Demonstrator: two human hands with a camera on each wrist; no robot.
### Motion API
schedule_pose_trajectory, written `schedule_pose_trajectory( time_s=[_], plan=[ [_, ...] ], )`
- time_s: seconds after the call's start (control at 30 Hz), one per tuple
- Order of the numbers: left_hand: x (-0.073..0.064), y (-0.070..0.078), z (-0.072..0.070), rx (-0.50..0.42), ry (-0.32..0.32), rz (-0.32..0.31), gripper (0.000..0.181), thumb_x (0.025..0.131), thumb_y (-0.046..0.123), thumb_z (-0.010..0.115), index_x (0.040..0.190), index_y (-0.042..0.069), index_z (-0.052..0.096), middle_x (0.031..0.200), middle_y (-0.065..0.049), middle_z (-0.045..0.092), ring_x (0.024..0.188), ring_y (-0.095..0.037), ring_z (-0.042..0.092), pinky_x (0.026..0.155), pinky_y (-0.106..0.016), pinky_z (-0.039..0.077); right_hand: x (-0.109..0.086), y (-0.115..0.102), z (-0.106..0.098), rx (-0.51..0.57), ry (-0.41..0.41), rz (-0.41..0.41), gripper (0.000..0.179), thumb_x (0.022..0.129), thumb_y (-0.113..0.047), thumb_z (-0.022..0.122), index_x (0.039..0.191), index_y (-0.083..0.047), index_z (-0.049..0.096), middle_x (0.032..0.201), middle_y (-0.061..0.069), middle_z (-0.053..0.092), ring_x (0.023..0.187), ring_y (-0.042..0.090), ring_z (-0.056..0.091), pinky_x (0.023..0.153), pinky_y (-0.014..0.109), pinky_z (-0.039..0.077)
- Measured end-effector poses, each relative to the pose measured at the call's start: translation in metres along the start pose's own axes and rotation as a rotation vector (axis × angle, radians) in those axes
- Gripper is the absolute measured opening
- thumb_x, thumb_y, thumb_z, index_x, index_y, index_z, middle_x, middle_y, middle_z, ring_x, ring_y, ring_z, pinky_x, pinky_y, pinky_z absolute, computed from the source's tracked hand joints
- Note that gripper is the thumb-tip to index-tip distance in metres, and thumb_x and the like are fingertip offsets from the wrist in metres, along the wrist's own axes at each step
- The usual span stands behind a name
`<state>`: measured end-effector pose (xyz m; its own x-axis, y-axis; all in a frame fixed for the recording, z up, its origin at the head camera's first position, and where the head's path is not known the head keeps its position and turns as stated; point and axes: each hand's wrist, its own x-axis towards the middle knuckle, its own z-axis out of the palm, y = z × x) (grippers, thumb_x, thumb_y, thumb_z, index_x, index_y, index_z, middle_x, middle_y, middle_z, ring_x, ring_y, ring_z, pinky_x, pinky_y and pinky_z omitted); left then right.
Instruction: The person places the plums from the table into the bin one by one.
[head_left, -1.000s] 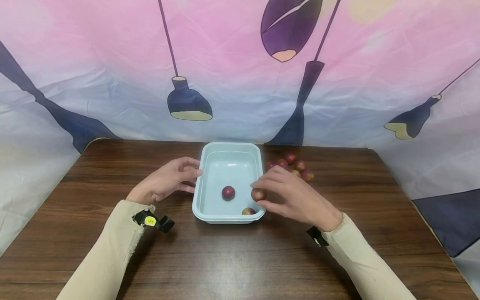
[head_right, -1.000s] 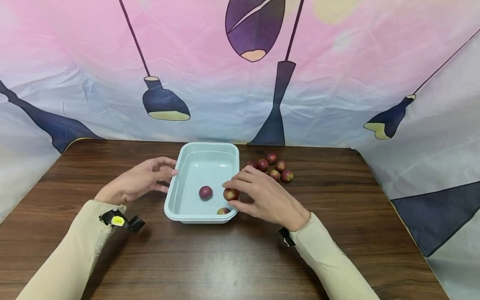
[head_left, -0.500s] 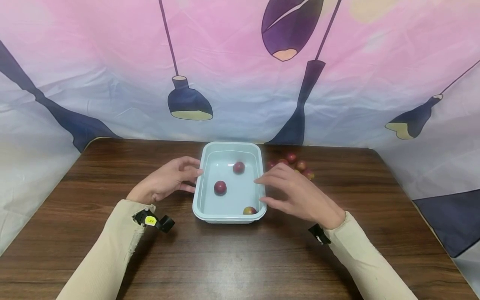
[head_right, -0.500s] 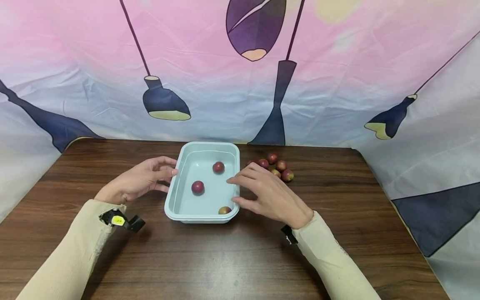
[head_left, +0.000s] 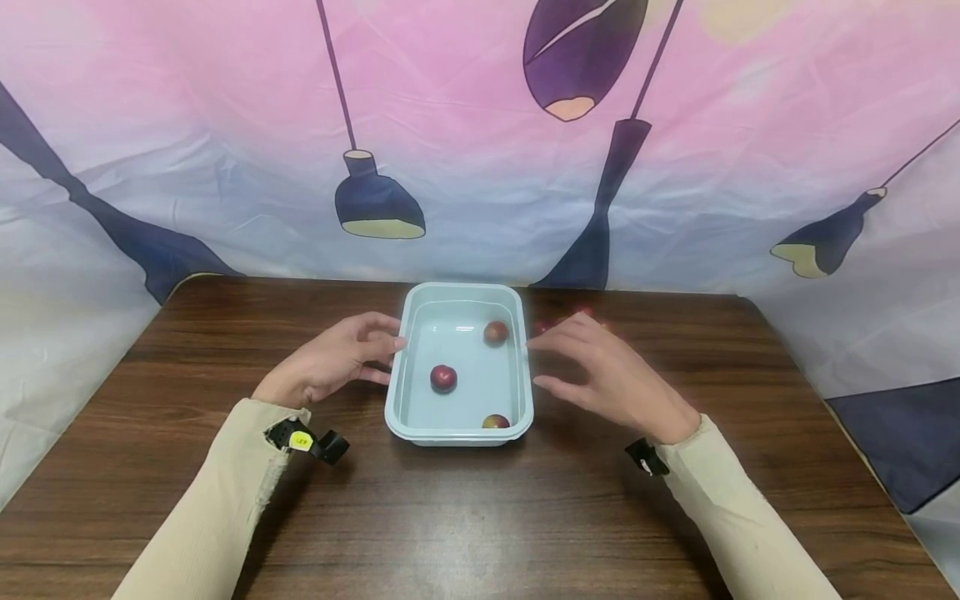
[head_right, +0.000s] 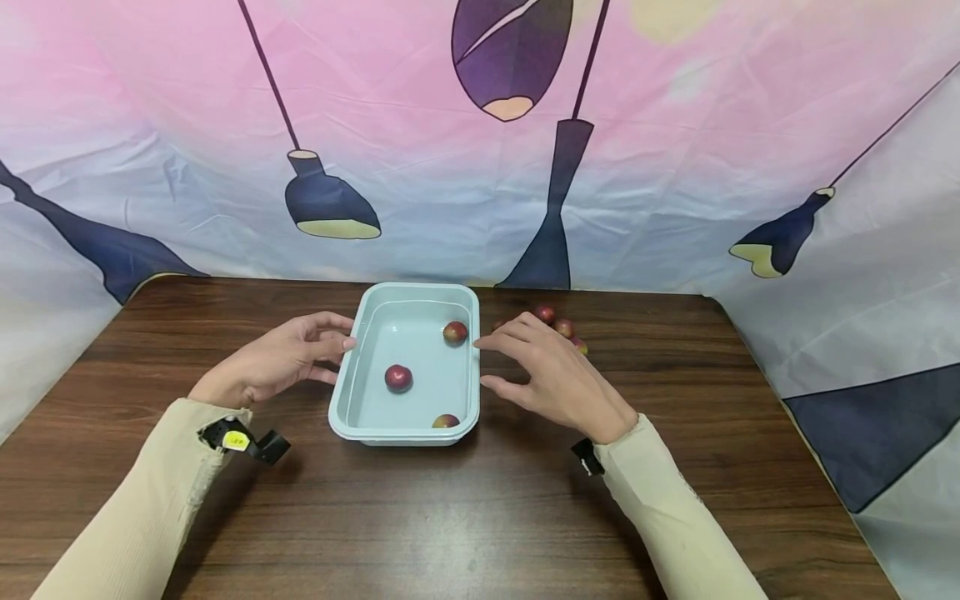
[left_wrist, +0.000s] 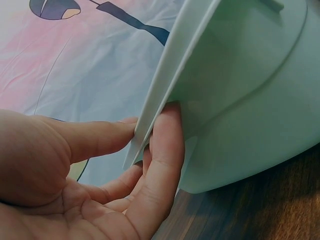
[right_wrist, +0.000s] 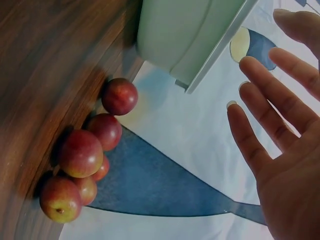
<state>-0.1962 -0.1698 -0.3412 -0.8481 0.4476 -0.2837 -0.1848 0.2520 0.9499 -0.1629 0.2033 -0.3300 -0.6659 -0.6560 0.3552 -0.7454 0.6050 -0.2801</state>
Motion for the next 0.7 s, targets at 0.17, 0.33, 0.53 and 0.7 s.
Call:
schedule_pose_trajectory(
  time_s=[0.17, 0.33, 0.53, 0.7],
  plan=[
    [0.000, 0.000, 0.000, 0.002, 0.000, 0.000, 0.055, 0.105, 0.016, 0.057, 0.148, -0.007, 0.033, 0.135, -0.032, 0.055, 0.109, -0.027, 0.068, 0.091, -0.040, 0.064, -0.001, 0.006, -0.001, 0.002, 0.016, 0.032, 0.042, 0.092, -0.029, 0.078, 0.131, -0.015, 0.068, 0.125, -0.005, 0.069, 0.118, 0.013, 0.055, 0.102, 0.034, 0.052],
    [-0.001, 0.000, 0.000, 0.007, -0.001, -0.002, 0.055, 0.105, 0.017, 0.057, 0.148, -0.007, 0.033, 0.135, -0.032, 0.056, 0.109, -0.026, 0.068, 0.091, -0.039, 0.064, -0.002, 0.009, -0.002, 0.004, 0.019, 0.059, 0.043, 0.091, -0.028, 0.078, 0.131, -0.015, 0.067, 0.126, -0.002, 0.069, 0.119, 0.014, 0.055, 0.101, 0.034, 0.052],
    [-0.001, 0.001, -0.001, 0.009, -0.005, -0.001, 0.056, 0.105, 0.017, 0.057, 0.148, -0.007, 0.032, 0.135, -0.031, 0.056, 0.109, -0.026, 0.068, 0.092, -0.039, 0.064, -0.003, 0.010, -0.003, -0.005, 0.004, 0.094, 0.042, 0.092, -0.030, 0.077, 0.131, -0.019, 0.066, 0.125, -0.004, 0.068, 0.118, 0.011, 0.053, 0.099, 0.033, 0.053],
    [0.000, -0.001, -0.001, 0.010, -0.004, -0.001, 0.055, 0.105, 0.018, 0.057, 0.148, -0.007, 0.033, 0.135, -0.032, 0.056, 0.110, -0.026, 0.068, 0.091, -0.039, 0.064, -0.002, 0.013, -0.002, -0.019, 0.000, 0.120, 0.040, 0.092, -0.029, 0.077, 0.130, -0.020, 0.067, 0.124, -0.006, 0.068, 0.116, 0.010, 0.053, 0.096, 0.031, 0.052]
  ],
)
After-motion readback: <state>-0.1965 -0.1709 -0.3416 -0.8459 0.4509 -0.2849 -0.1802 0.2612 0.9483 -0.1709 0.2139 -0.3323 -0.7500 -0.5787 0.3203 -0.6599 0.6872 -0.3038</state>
